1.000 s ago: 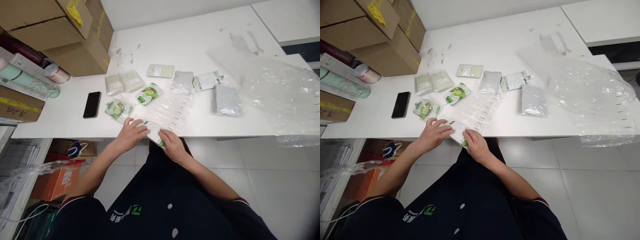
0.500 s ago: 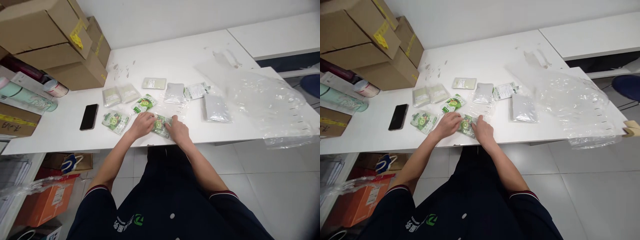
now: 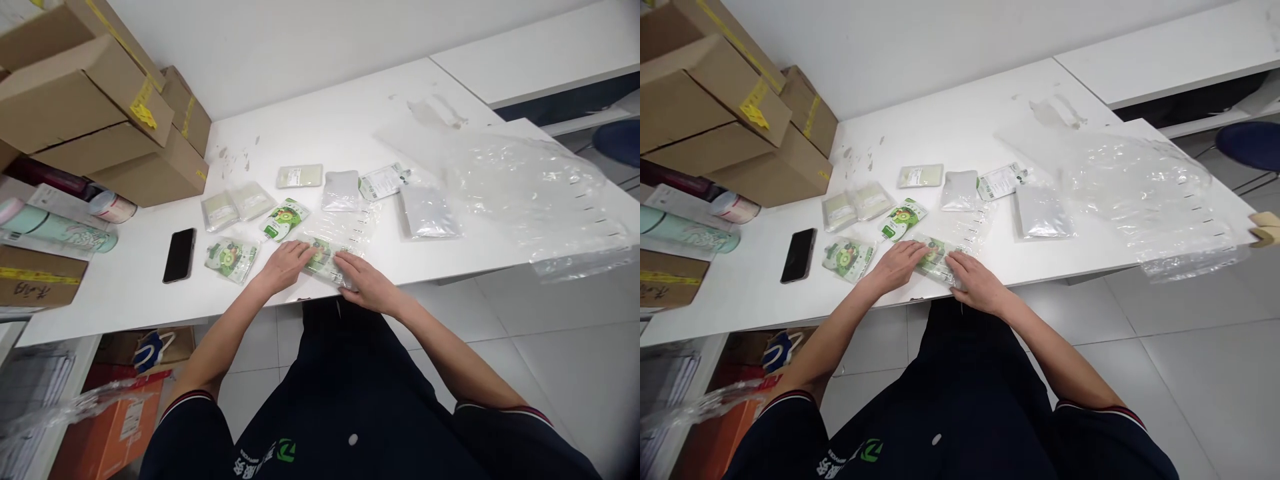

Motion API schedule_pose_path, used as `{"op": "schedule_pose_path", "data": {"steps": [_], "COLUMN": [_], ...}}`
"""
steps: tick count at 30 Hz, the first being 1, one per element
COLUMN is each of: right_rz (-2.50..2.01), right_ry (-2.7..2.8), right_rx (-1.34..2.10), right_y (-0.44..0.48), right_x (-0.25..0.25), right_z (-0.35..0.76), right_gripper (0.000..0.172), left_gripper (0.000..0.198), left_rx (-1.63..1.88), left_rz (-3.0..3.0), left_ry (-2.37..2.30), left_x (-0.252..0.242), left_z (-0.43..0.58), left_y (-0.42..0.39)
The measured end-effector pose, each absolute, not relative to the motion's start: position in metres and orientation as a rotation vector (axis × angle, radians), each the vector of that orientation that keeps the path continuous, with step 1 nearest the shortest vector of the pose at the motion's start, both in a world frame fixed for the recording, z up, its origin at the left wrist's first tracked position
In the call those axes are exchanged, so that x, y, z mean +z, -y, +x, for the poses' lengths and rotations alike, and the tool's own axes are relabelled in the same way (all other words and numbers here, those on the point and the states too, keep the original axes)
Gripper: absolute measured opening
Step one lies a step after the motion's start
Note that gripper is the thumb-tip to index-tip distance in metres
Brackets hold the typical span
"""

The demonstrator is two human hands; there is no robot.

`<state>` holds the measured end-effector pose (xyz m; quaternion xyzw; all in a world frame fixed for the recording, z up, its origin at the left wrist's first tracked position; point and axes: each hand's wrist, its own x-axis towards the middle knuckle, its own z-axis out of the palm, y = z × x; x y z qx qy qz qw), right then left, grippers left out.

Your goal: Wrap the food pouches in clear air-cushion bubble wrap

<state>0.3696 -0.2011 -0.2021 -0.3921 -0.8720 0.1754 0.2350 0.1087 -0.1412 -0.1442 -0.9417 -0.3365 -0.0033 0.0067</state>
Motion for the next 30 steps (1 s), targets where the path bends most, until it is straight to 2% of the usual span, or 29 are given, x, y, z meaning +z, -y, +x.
{"op": "schedule_pose_path", "data": {"steps": [5, 7, 11, 15, 22, 25, 27, 30], "right_rz": [-1.138, -1.278, -1.604, -1.812, -2.074, -2.08, -2.06, -2.045], "right_ry": [2.198, 2.062, 1.797, 1.797, 1.937, 1.837, 1.792, 1.749], "right_rx": [0.766, 0.893, 0.987, 0.902, 0.556, 0.568, 0.632, 0.764], "right_y": [0.211, 0.204, 0.171, 0.141, 0.132, 0.126, 0.121, 0.114], "right_x": [-0.186, -0.177, -0.167, -0.167, -0.164, -0.166, -0.167, -0.167], "right_z": [0.383, 0.383, 0.373, 0.359, 0.338, 0.338, 0.341, 0.347], "right_gripper": [0.041, 0.031, 0.027, 0.018, 0.035, 0.058, 0.066, 0.056], "left_gripper": [0.033, 0.031, 0.037, 0.038, 0.024, 0.037, 0.05, 0.066], "left_rx": [0.08, 0.085, -0.247, -0.287, -0.225, -0.23, -0.239, -0.265], "left_rz": [-3.202, -3.284, -3.17, -2.964, -2.593, -2.757, -2.876, -2.937], "left_ry": [1.332, 1.569, 1.987, 2.093, 1.831, 1.829, 1.892, 1.967], "left_x": [-0.101, -0.091, -0.108, -0.141, -0.157, -0.158, -0.16, -0.161], "left_z": [0.102, 0.103, 0.109, 0.119, 0.134, 0.142, 0.146, 0.15], "left_y": [0.155, 0.147, 0.108, 0.087, 0.114, 0.11, 0.103, 0.095]}}
